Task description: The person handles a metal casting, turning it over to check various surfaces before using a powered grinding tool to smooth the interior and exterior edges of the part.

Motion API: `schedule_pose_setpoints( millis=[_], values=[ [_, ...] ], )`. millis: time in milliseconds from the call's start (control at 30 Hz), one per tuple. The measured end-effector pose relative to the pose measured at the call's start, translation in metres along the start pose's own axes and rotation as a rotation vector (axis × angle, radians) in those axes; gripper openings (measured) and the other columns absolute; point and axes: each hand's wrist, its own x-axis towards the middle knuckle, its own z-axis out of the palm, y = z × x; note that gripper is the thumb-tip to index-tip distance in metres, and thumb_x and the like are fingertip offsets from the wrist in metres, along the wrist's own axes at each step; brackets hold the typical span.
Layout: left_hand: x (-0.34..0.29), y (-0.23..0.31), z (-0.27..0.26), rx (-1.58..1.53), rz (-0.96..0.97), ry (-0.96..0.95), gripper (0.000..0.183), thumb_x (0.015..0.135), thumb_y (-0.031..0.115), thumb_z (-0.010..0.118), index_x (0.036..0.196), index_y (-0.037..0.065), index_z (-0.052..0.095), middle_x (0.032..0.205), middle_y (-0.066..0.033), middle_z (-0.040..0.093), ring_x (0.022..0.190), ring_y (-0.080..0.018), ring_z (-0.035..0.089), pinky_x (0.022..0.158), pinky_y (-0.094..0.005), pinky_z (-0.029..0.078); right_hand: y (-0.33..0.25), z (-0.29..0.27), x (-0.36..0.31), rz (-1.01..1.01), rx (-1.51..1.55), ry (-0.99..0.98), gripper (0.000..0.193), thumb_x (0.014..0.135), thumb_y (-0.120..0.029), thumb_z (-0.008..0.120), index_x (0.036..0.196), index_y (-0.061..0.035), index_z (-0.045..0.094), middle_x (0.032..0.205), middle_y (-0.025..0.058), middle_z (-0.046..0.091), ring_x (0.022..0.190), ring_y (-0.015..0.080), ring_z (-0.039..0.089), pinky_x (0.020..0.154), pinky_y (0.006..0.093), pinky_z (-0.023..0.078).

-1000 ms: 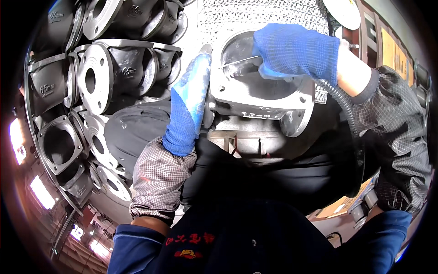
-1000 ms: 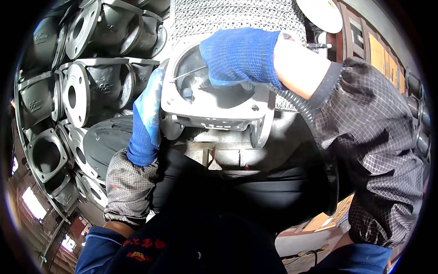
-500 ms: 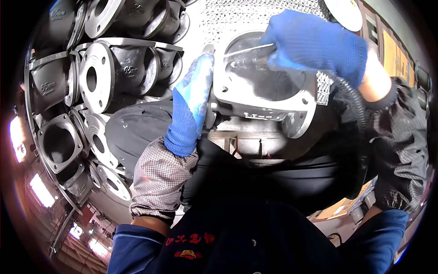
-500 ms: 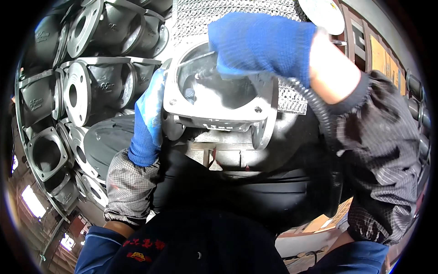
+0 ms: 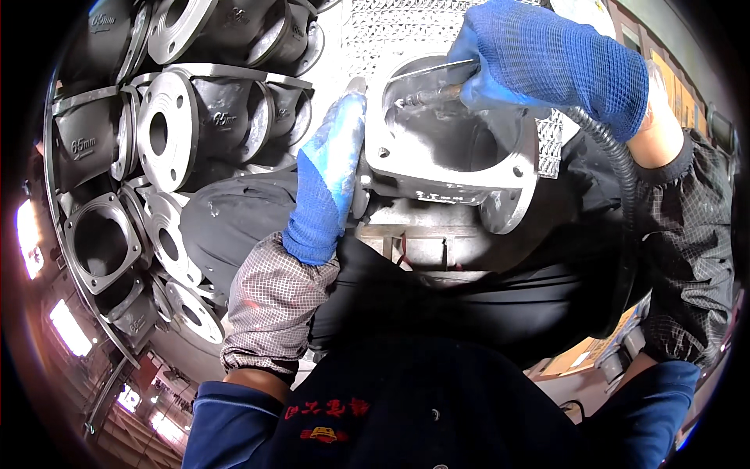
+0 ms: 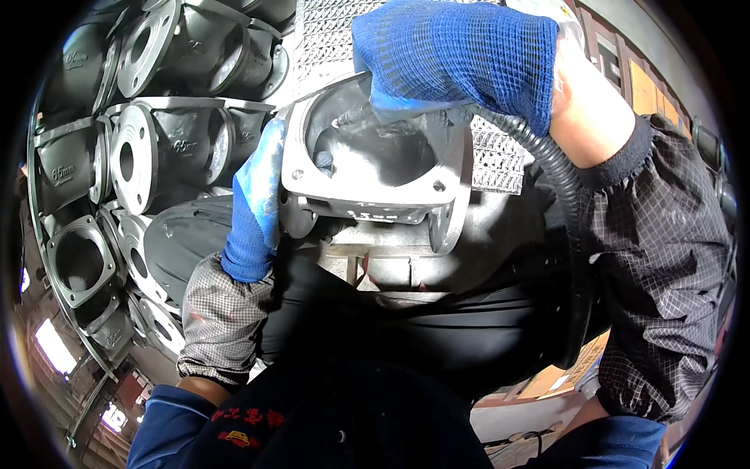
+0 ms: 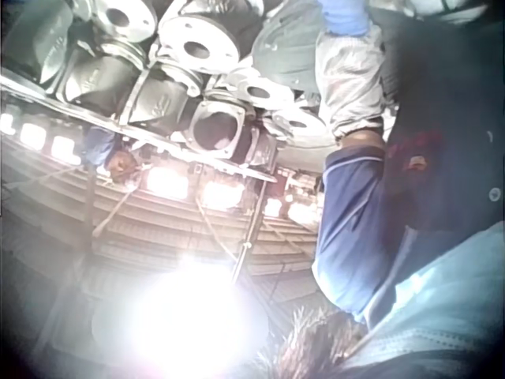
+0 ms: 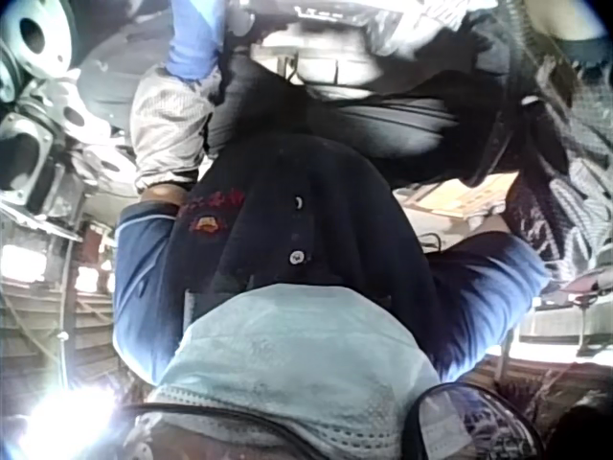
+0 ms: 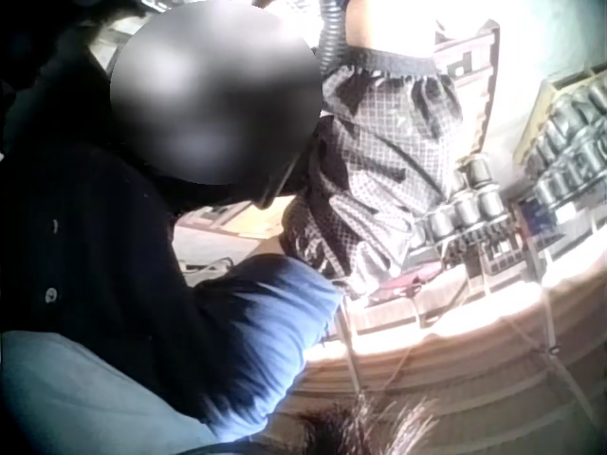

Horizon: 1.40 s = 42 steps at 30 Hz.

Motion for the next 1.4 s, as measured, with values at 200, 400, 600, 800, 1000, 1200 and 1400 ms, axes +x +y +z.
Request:
schedule_pose_setpoints(
  millis=[200,400,600,800,1000,1200,1400],
  values=[
    [0.001,0.000,-0.002,-0.087,0.014,-0.027,0.039,0.094,0.005,0.048,0.131,-0.004,0.041,0.106,-0.0186,0.062,0.091,-0.0243,0.066,0.076,-0.0305,0.055,0.018,0.022,0.015,-0.009,0.363,0.151,0.040,0.083,-0.031,0.062,0.115,-0.0075,0.054,0.101,0.0162,0.056,0.090,0.0314,0.057,0.081,0.0391,0.048],
    [-0.008,-0.006,0.001,-0.047,-0.081,-0.070,0.040,0.094,0.008,0.048,0.131,-0.004,0.041,0.113,-0.0201,0.059,0.098,-0.0249,0.064,0.082,-0.0311,0.053,-0.021,0.034,0.036,0.224,-0.465,0.024,0.024,0.076,-0.022,0.068,0.091,-0.0043,0.072,0.071,0.0135,0.066,0.065,0.0231,0.065,0.066,0.0345,0.053],
    [-0.005,-0.007,-0.002,0.107,0.199,0.012,0.041,0.091,0.005,0.049,0.130,-0.007,0.041,0.117,-0.0231,0.056,0.104,-0.0330,0.061,0.090,-0.0352,0.050,-0.026,0.033,0.029,0.342,-0.490,0.020,0.022,0.077,-0.023,0.068,0.089,-0.0050,0.072,0.069,0.0113,0.065,0.064,0.0224,0.065,0.067,0.0337,0.053],
    [-0.002,-0.002,-0.003,0.069,0.152,-0.001,0.045,0.085,0.000,0.055,0.128,-0.008,0.042,0.117,-0.0250,0.056,0.102,-0.0344,0.062,0.088,-0.0374,0.051,-0.029,0.042,0.033,0.375,-0.474,0.014,0.020,0.079,-0.020,0.064,0.090,-0.0060,0.072,0.068,0.0126,0.063,0.061,0.0224,0.064,0.061,0.0338,0.054],
    [-0.006,0.003,-0.002,-0.028,0.127,0.062,0.042,0.082,0.001,0.061,0.121,-0.007,0.048,0.107,-0.0213,0.061,0.095,-0.0318,0.065,0.084,-0.0361,0.053,-0.053,0.022,0.007,0.435,-0.296,0.083,0.029,0.080,-0.020,0.064,0.103,-0.0034,0.067,0.076,0.0124,0.066,0.063,0.0180,0.062,0.062,0.0305,0.051],
    [-0.006,0.003,0.005,-0.525,-0.255,0.055,0.030,0.082,0.004,0.063,0.109,-0.007,0.056,0.092,-0.0152,0.064,0.083,-0.0273,0.066,0.073,-0.0339,0.054,-0.042,0.058,-0.072,0.519,0.360,0.876,0.039,0.086,-0.021,0.060,0.118,0.0012,0.057,0.068,0.0056,0.062,0.046,0.0062,0.052,0.043,0.0167,0.040],
    [0.000,0.014,0.000,-0.673,-0.380,0.048,0.041,0.089,0.010,0.057,0.125,-0.008,0.048,0.109,-0.0161,0.062,0.092,-0.0216,0.063,0.080,-0.0266,0.051,-0.005,0.153,-0.060,0.669,0.592,1.173,0.033,0.089,-0.009,0.056,0.119,0.0053,0.055,0.090,0.0109,0.066,0.071,0.0111,0.062,0.062,0.0241,0.050]
  ],
)
